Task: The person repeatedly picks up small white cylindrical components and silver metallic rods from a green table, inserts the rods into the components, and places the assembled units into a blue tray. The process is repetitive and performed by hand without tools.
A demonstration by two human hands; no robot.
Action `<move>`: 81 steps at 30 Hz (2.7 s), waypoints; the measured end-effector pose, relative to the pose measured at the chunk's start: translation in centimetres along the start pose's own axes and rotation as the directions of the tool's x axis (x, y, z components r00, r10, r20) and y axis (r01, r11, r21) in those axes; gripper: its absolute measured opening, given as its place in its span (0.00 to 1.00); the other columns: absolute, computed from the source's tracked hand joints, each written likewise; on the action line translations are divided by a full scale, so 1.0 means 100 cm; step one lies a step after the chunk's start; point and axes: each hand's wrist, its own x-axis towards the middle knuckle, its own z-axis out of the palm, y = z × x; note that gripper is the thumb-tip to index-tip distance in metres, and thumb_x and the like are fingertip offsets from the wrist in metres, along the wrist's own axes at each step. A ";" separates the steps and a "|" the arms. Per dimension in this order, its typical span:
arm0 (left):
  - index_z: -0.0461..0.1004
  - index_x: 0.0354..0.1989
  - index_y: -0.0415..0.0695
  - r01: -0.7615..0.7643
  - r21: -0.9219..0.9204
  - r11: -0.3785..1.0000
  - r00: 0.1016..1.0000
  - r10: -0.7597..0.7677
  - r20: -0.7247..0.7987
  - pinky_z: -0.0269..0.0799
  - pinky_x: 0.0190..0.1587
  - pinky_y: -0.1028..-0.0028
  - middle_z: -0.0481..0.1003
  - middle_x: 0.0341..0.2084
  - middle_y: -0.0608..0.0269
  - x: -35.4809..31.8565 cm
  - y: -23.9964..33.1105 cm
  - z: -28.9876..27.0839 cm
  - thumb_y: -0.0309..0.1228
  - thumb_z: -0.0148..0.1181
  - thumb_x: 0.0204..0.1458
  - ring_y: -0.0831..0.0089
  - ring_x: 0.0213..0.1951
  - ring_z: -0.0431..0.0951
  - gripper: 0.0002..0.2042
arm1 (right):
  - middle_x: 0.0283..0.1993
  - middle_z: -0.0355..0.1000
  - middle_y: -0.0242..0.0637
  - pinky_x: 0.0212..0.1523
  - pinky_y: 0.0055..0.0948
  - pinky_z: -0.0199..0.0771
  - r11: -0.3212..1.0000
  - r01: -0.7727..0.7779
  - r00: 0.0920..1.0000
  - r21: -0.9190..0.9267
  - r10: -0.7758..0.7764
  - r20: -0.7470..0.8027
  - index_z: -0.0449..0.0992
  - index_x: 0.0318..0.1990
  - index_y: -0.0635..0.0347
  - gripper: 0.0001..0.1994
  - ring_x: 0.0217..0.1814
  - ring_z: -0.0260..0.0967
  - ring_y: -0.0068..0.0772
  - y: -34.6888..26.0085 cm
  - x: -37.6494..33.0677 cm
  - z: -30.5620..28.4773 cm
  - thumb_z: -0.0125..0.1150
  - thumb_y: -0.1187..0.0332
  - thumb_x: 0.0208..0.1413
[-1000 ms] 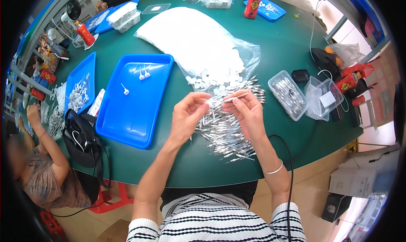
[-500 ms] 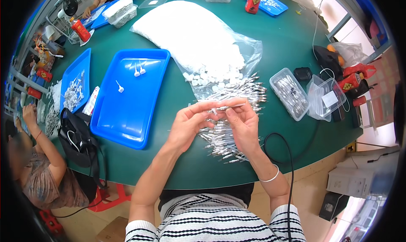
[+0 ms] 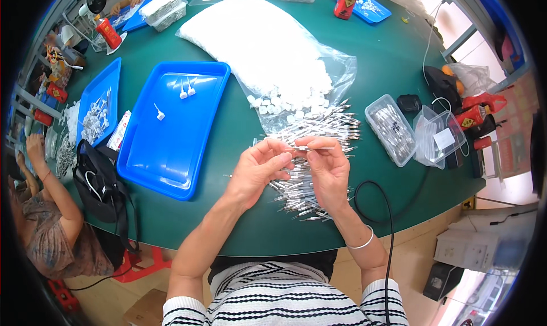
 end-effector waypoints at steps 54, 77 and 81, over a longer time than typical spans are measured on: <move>0.74 0.36 0.43 -0.106 -0.205 0.973 0.989 0.082 -0.121 0.75 0.38 0.77 0.77 0.34 0.63 -0.003 -0.022 0.009 0.27 0.61 0.54 0.79 0.32 0.75 0.04 | 0.47 0.74 0.43 0.52 0.27 0.71 0.998 -0.010 0.989 0.055 0.018 -0.145 0.72 0.43 0.65 0.07 0.49 0.71 0.29 0.008 -0.010 0.011 0.55 0.79 0.59; 0.73 0.36 0.43 -0.162 -0.241 0.957 0.983 0.134 -0.129 0.76 0.38 0.77 0.76 0.34 0.64 -0.003 -0.025 0.012 0.27 0.61 0.54 0.79 0.32 0.75 0.05 | 0.47 0.74 0.45 0.52 0.28 0.72 0.995 -0.012 0.986 0.100 0.028 -0.162 0.71 0.43 0.65 0.06 0.48 0.73 0.31 0.007 -0.010 0.013 0.55 0.78 0.59; 0.73 0.36 0.43 -0.158 -0.264 0.952 0.984 0.128 -0.128 0.76 0.38 0.77 0.75 0.34 0.65 -0.003 -0.027 0.010 0.26 0.61 0.54 0.79 0.34 0.76 0.04 | 0.46 0.74 0.45 0.52 0.28 0.72 0.995 -0.018 0.985 0.094 0.034 -0.170 0.71 0.43 0.65 0.06 0.48 0.73 0.31 0.006 -0.011 0.014 0.55 0.78 0.59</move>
